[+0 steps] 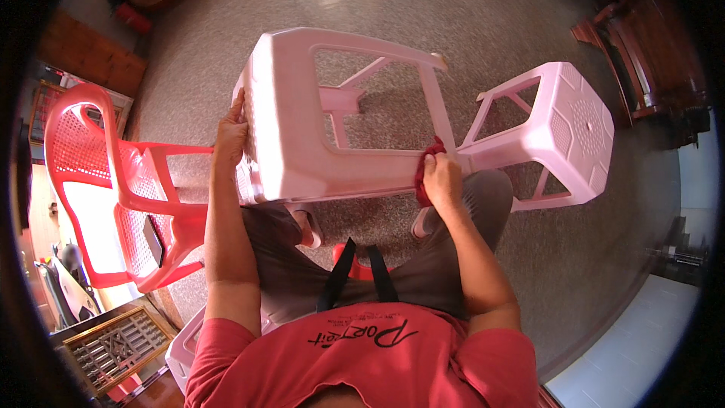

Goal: The person wipes several pink plastic stools with a red cloth, cleaning the top and the sides while sitting in a room.

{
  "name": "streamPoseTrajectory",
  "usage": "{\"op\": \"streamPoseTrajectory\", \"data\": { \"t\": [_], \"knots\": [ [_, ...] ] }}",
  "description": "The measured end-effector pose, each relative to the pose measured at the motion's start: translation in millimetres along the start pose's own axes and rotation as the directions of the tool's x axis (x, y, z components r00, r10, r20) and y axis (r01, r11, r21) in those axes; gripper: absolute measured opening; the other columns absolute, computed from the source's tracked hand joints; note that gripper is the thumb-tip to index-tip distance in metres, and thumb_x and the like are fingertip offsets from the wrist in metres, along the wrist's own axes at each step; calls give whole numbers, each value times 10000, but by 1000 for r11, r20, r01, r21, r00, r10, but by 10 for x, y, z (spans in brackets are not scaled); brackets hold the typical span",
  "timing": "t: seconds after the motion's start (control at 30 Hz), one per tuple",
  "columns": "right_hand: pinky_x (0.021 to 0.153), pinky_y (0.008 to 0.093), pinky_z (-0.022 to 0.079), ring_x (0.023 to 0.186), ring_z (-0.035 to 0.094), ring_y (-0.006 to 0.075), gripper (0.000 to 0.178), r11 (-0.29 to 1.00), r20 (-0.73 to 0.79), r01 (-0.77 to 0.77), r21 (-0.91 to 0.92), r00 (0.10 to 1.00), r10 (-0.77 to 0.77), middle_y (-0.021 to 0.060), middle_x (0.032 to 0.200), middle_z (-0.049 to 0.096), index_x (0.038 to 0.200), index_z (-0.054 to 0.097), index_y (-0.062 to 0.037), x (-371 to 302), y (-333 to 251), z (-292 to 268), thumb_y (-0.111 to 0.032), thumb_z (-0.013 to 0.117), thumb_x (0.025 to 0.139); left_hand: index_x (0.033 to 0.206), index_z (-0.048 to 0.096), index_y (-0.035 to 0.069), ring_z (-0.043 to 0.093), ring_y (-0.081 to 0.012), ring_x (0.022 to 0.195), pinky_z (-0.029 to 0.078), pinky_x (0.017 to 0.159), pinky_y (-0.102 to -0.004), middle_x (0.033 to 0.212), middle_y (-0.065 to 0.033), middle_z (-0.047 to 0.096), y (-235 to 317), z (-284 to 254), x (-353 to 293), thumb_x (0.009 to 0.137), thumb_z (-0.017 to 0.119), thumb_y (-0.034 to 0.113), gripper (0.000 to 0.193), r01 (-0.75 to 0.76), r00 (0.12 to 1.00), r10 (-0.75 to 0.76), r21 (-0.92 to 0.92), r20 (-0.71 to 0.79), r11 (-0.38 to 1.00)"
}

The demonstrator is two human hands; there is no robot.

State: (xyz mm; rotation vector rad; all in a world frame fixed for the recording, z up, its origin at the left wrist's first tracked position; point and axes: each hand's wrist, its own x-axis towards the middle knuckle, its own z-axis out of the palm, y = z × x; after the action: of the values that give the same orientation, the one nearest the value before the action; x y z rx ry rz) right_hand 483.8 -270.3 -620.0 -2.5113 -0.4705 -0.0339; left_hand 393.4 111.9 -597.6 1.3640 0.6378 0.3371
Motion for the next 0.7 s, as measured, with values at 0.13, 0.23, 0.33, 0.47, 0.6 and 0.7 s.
{"op": "streamPoseTrajectory", "data": {
  "t": [0.13,0.23,0.33,0.47,0.6,0.7],
  "knots": [
    [615,480,396,683,521,409,231,999,-91,-51,-4,995,51,205,728,536,730,535,14,-89,-28,108,-192,498,829,1287,387,88,523,-84,968,457,731,-156,1361,-50,332,-57,-29,35,644,359,-207,708,-40,999,40,2,-9,999],
    [596,463,382,683,488,381,234,981,-197,90,172,979,-55,197,731,494,714,503,5,-145,-551,118,-188,488,844,1300,377,144,546,-74,863,470,645,-149,1351,-39,355,-76,-79,49,651,333,-222,746,-18,1000,18,-20,7,1000],
    [563,430,388,670,483,353,193,922,-236,255,290,953,-189,173,733,468,751,469,1,-210,-1173,50,-167,508,838,1304,368,130,546,-111,916,480,713,-183,1317,-48,393,-35,-91,9,676,353,-222,720,-23,1000,23,29,-11,999],
    [560,393,411,677,483,316,284,842,-209,394,369,918,-338,156,793,456,957,485,25,-346,-1479,38,-205,557,809,1311,352,127,549,-113,901,489,734,-202,1225,-67,474,-97,-178,59,697,417,-208,702,-22,999,20,43,46,999],
    [600,400,416,728,487,321,282,895,-231,361,263,924,-304,158,815,464,988,497,20,-332,-1209,134,-191,550,808,1289,392,140,553,-73,759,478,571,-177,1160,-59,521,-125,-272,21,708,443,-189,670,-1,1000,1,-6,-7,1000],
    [632,420,408,737,480,341,234,975,-298,178,130,945,-133,171,812,473,956,524,28,-252,-713,306,-162,526,821,1286,392,118,576,-84,728,502,603,-184,1152,-66,530,-164,-418,60,713,444,-187,652,26,999,-25,-34,40,999]
  ]
}}
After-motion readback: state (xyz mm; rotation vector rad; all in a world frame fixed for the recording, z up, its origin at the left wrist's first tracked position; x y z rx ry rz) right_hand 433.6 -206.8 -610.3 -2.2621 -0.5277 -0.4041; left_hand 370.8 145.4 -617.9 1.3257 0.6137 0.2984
